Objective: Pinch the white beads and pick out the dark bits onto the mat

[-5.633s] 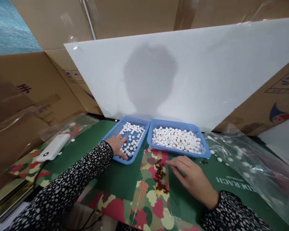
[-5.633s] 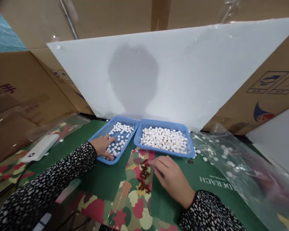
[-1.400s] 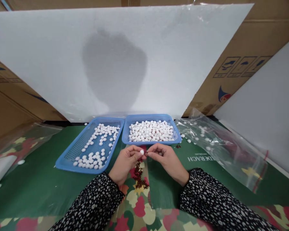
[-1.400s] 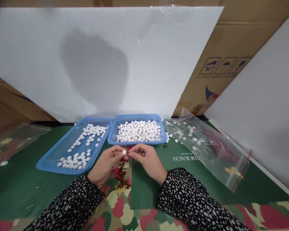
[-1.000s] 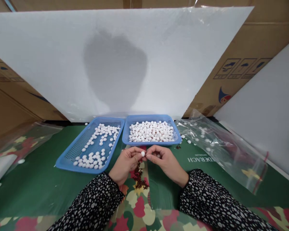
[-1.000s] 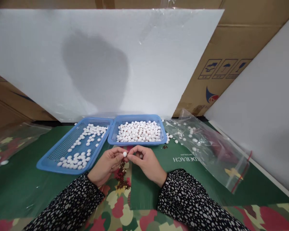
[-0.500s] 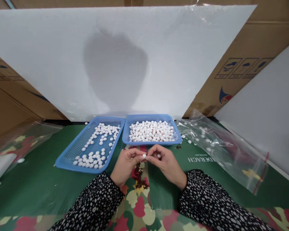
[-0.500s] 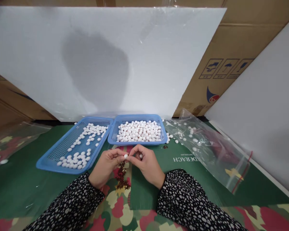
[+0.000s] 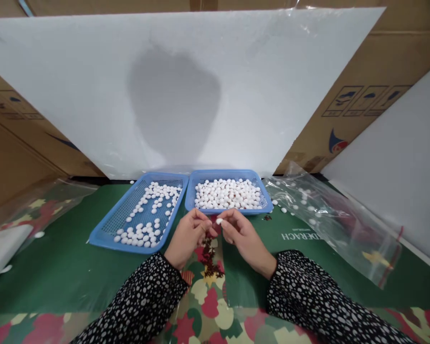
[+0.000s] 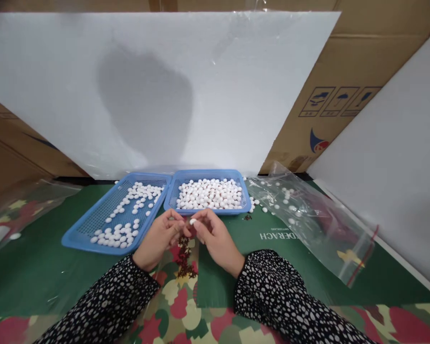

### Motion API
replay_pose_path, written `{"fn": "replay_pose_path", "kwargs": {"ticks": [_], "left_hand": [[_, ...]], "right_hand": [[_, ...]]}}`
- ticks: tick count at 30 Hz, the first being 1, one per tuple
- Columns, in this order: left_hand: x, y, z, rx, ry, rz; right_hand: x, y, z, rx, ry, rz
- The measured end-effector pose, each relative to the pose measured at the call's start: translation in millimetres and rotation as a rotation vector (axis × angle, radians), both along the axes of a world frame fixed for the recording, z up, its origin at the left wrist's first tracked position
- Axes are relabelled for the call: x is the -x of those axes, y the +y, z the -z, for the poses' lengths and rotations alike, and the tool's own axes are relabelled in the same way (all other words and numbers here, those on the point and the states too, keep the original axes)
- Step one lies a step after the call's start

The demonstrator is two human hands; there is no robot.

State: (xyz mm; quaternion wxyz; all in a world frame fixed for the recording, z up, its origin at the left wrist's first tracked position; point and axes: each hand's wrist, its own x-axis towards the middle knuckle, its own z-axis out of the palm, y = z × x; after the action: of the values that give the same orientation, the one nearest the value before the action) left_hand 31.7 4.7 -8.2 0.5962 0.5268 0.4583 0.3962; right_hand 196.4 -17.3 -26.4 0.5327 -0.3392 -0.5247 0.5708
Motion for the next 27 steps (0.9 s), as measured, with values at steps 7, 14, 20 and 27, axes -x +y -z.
{"fn": "replay_pose_path", "kwargs": {"ticks": [7, 14, 20, 27], "left_hand": [[7, 1, -6.7, -0.018, -0.011, -0.105], [4, -3, 2.3, -0.085, 0.003, 0.009], [3, 0, 4.3, -0.045, -0.001, 0.018], [6, 4, 6.3, -0.071, 0.043, -0.034]], "right_hand": [[-6, 10, 8.2, -0.051, -0.394, -0.048], [-10, 18, 19.9, -0.458, -1.085, -0.007], [-12, 18, 21.7, -0.441, -1.166, 0.015], [-13, 16, 19.0, -0.494, -1.071, -0.021]]}}
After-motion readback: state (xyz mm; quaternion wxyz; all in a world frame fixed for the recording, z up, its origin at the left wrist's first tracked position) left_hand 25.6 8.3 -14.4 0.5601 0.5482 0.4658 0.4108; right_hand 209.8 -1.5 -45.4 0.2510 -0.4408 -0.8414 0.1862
